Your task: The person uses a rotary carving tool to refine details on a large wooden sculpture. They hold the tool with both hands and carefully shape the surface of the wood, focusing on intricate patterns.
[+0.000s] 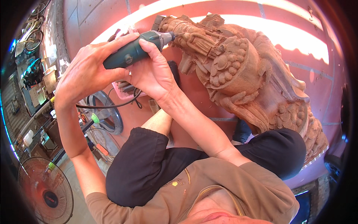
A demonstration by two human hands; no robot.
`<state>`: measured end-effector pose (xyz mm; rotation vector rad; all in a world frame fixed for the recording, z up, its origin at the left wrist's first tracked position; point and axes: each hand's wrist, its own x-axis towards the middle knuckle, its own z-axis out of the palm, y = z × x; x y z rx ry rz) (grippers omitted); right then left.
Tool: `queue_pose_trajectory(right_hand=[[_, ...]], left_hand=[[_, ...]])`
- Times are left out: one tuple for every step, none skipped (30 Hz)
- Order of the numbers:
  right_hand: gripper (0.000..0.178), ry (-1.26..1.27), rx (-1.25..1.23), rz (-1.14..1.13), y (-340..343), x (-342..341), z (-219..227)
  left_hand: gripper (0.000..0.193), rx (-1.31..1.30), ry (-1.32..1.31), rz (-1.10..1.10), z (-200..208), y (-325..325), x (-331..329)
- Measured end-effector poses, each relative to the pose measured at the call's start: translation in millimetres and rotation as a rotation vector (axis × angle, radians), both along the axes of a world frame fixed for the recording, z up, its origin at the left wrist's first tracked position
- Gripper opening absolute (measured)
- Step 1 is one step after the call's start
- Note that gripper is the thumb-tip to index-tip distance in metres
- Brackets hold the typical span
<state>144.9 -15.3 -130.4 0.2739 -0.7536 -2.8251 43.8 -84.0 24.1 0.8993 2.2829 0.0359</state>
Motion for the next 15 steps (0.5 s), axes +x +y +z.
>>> queue_pose_trajectory(right_hand=[[0.04,0.001,-0.008,-0.001,0,0,0],[0.039,0.002,-0.015,-0.002,0,0,0],[0.039,-0.007,-0.02,0.001,1,1,0],[0.039,-0.016,-0.025,0.003,2,1,0],[0.039,-0.025,-0.031,0.005,3,1,0],[0.038,-0.021,-0.031,0.004,4,-1,-1],[0.038,-0.017,-0.032,0.001,6,-2,-1],[0.038,-0.013,-0.033,-0.001,8,-3,-2],[0.038,-0.015,-0.035,-0.005,8,-3,-1],[0.038,-0.017,-0.038,-0.009,9,-3,-1],[0.038,-0.019,-0.041,-0.013,10,-3,-1],[0.038,-0.023,-0.033,-0.013,10,-3,0],[0.038,-0.027,-0.026,-0.012,11,-3,0],[0.038,-0.03,-0.019,-0.011,12,-3,0],[0.038,-0.028,-0.016,-0.01,12,-2,-1]], left_hand=[[0.083,0.0,0.0,0.0,0,0,0],[0.083,0.0,-0.004,0.001,1,0,0],[0.083,0.002,-0.009,0.001,0,1,0],[0.083,0.005,-0.014,0.002,0,1,-1],[0.083,-0.004,-0.019,0.002,0,3,-1],[0.083,-0.012,-0.02,-0.001,0,4,-2],[0.083,-0.02,-0.021,-0.003,-1,6,-4],[0.083,-0.011,-0.018,-0.008,-2,7,-5],[0.083,-0.004,-0.017,-0.011,-2,8,-5],[0.083,0.002,-0.016,-0.014,-2,9,-5],[0.082,0.022,-0.006,-0.029,-4,9,-5],[0.08,0.041,0.005,-0.043,-6,8,-6],[0.078,0.06,0.015,-0.058,-7,7,-6],[0.079,0.03,0.0,-0.046,-5,10,-6],[0.08,0.002,-0.016,-0.036,-2,14,-6]])
